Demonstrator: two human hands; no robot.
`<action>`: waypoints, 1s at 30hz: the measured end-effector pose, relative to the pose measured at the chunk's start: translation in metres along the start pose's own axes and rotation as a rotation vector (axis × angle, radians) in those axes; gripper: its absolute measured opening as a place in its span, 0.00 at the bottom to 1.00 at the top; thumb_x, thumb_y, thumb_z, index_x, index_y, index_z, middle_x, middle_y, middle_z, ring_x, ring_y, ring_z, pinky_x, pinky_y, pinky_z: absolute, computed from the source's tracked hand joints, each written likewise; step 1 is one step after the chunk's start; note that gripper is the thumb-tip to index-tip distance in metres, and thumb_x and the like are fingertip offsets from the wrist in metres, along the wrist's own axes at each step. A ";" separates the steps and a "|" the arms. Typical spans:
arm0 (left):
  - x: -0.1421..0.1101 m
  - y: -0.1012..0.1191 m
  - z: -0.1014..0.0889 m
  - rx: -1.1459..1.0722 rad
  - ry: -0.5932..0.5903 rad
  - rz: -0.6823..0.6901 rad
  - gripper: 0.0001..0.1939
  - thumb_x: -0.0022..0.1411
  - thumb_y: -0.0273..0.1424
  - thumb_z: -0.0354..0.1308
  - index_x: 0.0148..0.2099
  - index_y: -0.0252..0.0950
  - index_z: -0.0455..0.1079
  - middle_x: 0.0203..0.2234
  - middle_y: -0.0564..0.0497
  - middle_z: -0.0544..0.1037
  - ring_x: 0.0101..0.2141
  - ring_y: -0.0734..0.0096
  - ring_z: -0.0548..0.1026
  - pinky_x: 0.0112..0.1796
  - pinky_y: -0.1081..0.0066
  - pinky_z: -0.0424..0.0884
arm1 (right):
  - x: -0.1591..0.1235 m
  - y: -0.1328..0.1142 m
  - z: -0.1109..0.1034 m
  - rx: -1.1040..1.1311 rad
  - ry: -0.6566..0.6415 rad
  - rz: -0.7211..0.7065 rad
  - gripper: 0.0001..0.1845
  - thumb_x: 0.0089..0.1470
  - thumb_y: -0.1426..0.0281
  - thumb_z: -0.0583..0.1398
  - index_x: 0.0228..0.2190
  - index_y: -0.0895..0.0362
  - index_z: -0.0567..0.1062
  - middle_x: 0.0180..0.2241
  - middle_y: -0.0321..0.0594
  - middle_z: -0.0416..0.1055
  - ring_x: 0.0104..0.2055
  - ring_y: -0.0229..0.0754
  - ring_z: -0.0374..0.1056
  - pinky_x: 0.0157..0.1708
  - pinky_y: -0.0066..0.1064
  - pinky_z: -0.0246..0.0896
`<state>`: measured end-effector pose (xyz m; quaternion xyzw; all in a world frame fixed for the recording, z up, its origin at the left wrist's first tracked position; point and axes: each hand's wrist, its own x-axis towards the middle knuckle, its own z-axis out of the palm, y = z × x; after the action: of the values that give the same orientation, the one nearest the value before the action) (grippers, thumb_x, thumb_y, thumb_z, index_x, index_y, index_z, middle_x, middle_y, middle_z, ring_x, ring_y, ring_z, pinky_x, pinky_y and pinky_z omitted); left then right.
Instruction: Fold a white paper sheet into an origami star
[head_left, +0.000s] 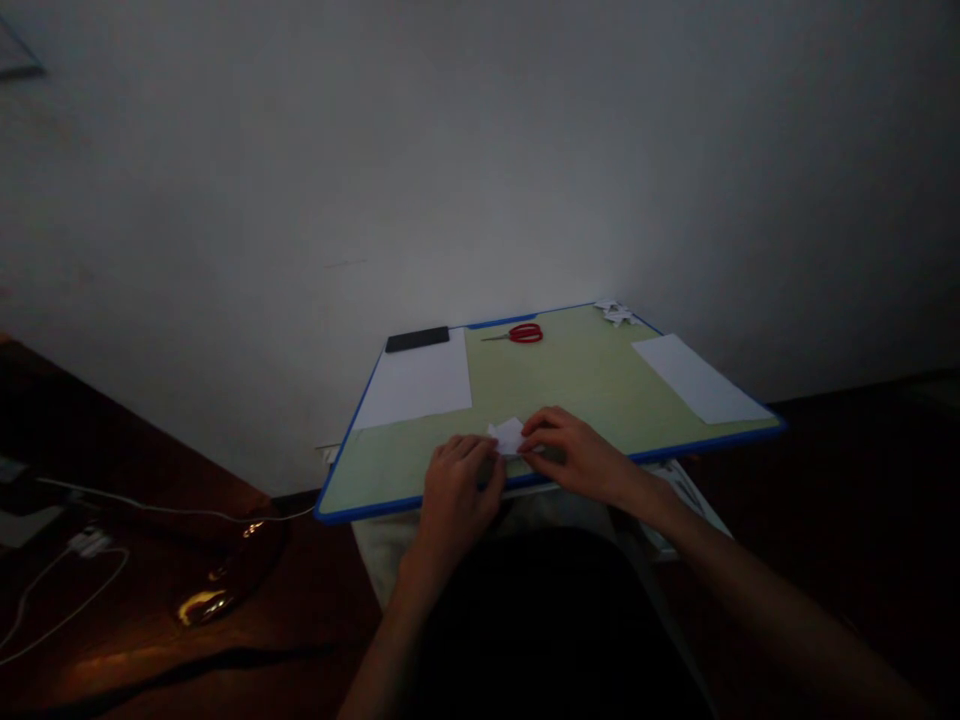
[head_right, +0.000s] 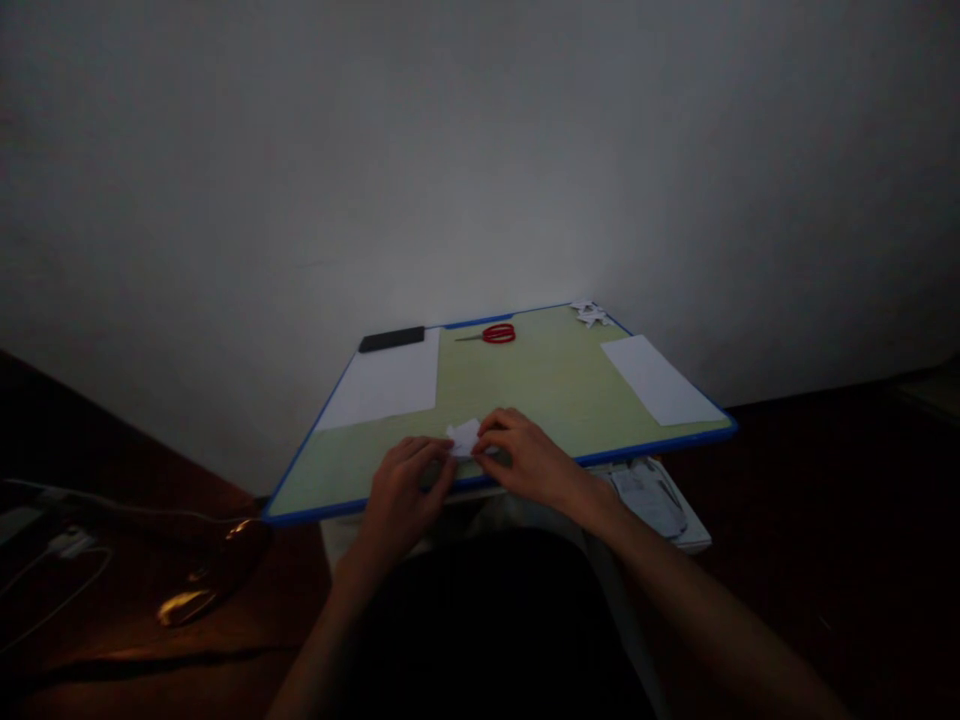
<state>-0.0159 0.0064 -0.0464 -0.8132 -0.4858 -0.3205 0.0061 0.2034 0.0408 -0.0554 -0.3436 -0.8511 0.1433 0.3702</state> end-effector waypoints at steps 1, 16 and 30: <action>0.001 0.000 0.000 0.006 -0.003 -0.006 0.04 0.69 0.25 0.61 0.41 0.38 0.76 0.42 0.45 0.84 0.45 0.53 0.80 0.48 0.54 0.73 | 0.000 0.000 -0.001 -0.011 -0.001 -0.007 0.06 0.62 0.76 0.67 0.38 0.55 0.83 0.45 0.46 0.78 0.50 0.47 0.75 0.54 0.44 0.73; 0.016 -0.003 0.004 -0.073 0.002 -0.170 0.05 0.62 0.23 0.66 0.37 0.38 0.78 0.35 0.48 0.83 0.40 0.58 0.80 0.44 0.60 0.72 | 0.003 -0.004 0.006 -0.036 0.007 0.163 0.04 0.63 0.77 0.65 0.34 0.57 0.79 0.41 0.45 0.74 0.48 0.49 0.71 0.53 0.46 0.67; 0.019 -0.005 0.006 -0.052 0.006 -0.144 0.06 0.63 0.22 0.64 0.37 0.39 0.79 0.34 0.48 0.83 0.39 0.58 0.80 0.43 0.61 0.73 | 0.001 -0.001 -0.019 0.020 -0.133 0.062 0.20 0.61 0.76 0.63 0.54 0.55 0.78 0.48 0.46 0.75 0.53 0.50 0.72 0.57 0.46 0.67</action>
<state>-0.0107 0.0259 -0.0424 -0.7750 -0.5347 -0.3350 -0.0368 0.2160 0.0407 -0.0418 -0.3559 -0.8612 0.1860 0.3115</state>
